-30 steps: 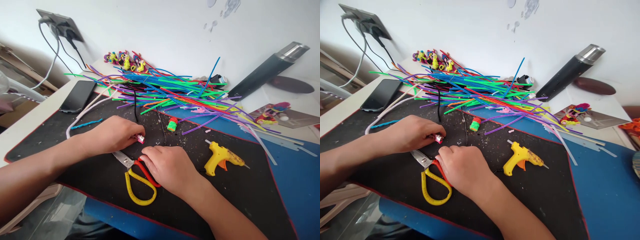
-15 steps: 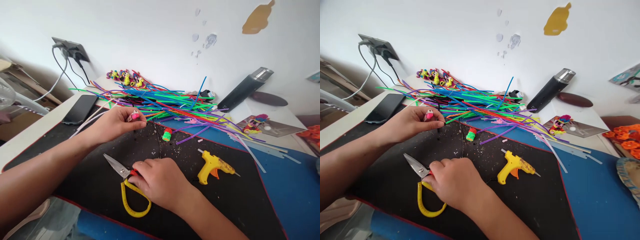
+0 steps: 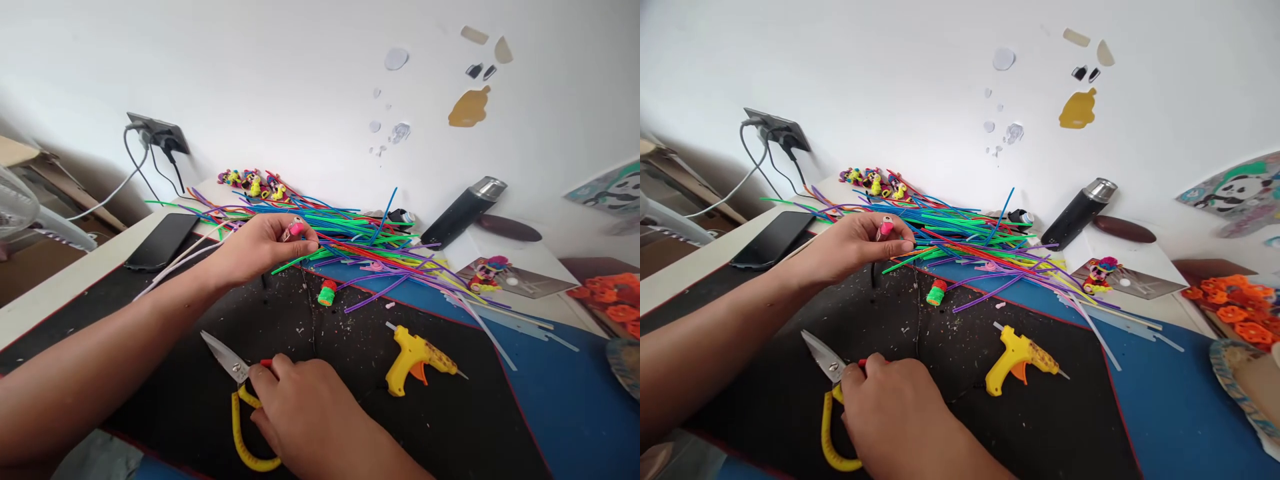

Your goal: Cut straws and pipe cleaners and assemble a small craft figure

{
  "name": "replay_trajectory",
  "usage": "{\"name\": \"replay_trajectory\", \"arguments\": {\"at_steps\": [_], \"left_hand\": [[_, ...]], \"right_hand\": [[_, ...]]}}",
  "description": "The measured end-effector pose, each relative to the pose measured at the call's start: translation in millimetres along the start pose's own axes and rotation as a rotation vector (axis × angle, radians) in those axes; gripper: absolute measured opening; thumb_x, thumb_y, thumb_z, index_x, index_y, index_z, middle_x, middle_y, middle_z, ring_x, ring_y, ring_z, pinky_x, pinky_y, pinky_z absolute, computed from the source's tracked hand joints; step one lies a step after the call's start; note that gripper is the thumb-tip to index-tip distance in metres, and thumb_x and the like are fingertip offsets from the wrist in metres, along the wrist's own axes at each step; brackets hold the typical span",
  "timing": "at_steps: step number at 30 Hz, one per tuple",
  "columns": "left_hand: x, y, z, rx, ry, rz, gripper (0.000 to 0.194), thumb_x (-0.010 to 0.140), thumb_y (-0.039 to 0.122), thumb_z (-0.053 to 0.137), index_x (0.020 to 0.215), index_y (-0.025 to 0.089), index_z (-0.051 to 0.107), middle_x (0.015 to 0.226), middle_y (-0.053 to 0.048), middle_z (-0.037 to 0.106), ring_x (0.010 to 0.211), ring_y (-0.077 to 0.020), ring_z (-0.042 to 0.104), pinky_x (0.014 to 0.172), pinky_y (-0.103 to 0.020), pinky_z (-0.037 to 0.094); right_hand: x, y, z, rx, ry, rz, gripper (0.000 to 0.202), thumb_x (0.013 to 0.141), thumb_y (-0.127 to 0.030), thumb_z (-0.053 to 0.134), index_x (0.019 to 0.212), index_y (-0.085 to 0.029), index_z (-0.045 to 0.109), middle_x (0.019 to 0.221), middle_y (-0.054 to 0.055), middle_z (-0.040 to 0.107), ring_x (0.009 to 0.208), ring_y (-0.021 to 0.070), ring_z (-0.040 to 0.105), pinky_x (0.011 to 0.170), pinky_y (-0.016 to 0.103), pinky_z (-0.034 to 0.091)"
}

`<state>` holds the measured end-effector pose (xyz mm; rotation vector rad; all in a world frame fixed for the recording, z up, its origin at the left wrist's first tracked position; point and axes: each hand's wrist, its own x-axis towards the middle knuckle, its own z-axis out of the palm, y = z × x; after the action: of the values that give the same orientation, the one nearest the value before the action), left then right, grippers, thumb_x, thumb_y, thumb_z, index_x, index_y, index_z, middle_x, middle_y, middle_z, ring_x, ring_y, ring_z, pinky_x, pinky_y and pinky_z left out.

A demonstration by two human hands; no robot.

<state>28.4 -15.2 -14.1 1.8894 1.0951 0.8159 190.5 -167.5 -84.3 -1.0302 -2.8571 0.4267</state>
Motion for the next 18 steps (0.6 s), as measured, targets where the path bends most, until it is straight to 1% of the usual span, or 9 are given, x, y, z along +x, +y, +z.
{"name": "replay_trajectory", "arguments": {"at_steps": [3, 4, 5, 8, 10, 14, 18], "left_hand": [[3, -4, 0.2, -0.051, 0.004, -0.014, 0.037, 0.093, 0.057, 0.077, 0.088, 0.021, 0.073, 0.067, 0.004, 0.048, 0.059, -0.0126, 0.041, 0.055, -0.029, 0.031], [3, -6, 0.1, -0.088, 0.006, -0.028, 0.036, 0.092, 0.056, 0.078, 0.088, 0.021, 0.073, 0.066, 0.004, 0.046, 0.058, -0.0121, 0.040, 0.054, -0.029, 0.030], [4, -8, -0.1, -0.136, 0.013, -0.049, 0.036, 0.090, 0.056, 0.080, 0.088, 0.021, 0.072, 0.065, 0.005, 0.045, 0.057, -0.0116, 0.038, 0.053, -0.028, 0.028], [5, -12, -1.2, -0.318, 0.038, -0.116, 0.039, 0.080, 0.053, 0.090, 0.084, 0.020, 0.072, 0.062, 0.007, 0.042, 0.053, -0.0095, 0.033, 0.050, -0.026, 0.023], [5, -13, -2.7, -0.426, 0.054, -0.142, 0.040, 0.074, 0.050, 0.096, 0.082, 0.019, 0.071, 0.061, 0.007, 0.042, 0.051, -0.0080, 0.030, 0.048, -0.025, 0.021], [6, -16, -7.3, -0.560, 0.032, -0.157, 0.042, 0.072, 0.048, 0.099, 0.080, 0.018, 0.072, 0.058, 0.008, 0.041, 0.051, -0.0067, 0.027, 0.047, -0.023, 0.019], [6, -20, -10.5, -0.612, 0.033, -0.159, 0.042, 0.073, 0.047, 0.101, 0.080, 0.017, 0.073, 0.057, 0.008, 0.040, 0.051, -0.0063, 0.026, 0.047, -0.023, 0.018]], "right_hand": [[1, 0, 4, -0.030, 0.025, -0.021, 0.016, 0.101, -0.026, 0.076, 0.112, -0.016, 0.071, 0.096, 0.008, 0.077, 0.074, 0.0271, 0.079, 0.046, 0.035, 0.047], [2, 0, 5, -0.030, 0.025, -0.017, 0.015, 0.100, -0.024, 0.076, 0.112, -0.016, 0.071, 0.096, 0.008, 0.078, 0.075, 0.0271, 0.080, 0.046, 0.035, 0.048], [2, 1, 5, -0.023, 0.020, -0.006, 0.016, 0.101, -0.025, 0.075, 0.113, -0.016, 0.071, 0.097, 0.009, 0.078, 0.075, 0.0271, 0.080, 0.047, 0.034, 0.049], [4, 3, 7, 0.031, -0.010, 0.049, 0.024, 0.105, -0.038, 0.071, 0.117, -0.017, 0.070, 0.098, 0.009, 0.079, 0.074, 0.0285, 0.081, 0.052, 0.036, 0.055], [5, 5, 7, 0.071, -0.036, 0.088, 0.029, 0.105, -0.044, 0.071, 0.119, -0.018, 0.070, 0.099, 0.010, 0.080, 0.077, 0.0303, 0.082, 0.057, 0.037, 0.058], [6, 8, 9, 0.138, -0.076, 0.145, 0.032, 0.102, -0.043, 0.072, 0.124, -0.019, 0.071, 0.105, 0.010, 0.081, 0.084, 0.0337, 0.083, 0.065, 0.040, 0.063], [6, 9, 13, 0.191, -0.082, 0.166, 0.038, 0.099, -0.043, 0.074, 0.130, -0.021, 0.072, 0.109, 0.009, 0.081, 0.090, 0.0352, 0.083, 0.072, 0.041, 0.063]]}}
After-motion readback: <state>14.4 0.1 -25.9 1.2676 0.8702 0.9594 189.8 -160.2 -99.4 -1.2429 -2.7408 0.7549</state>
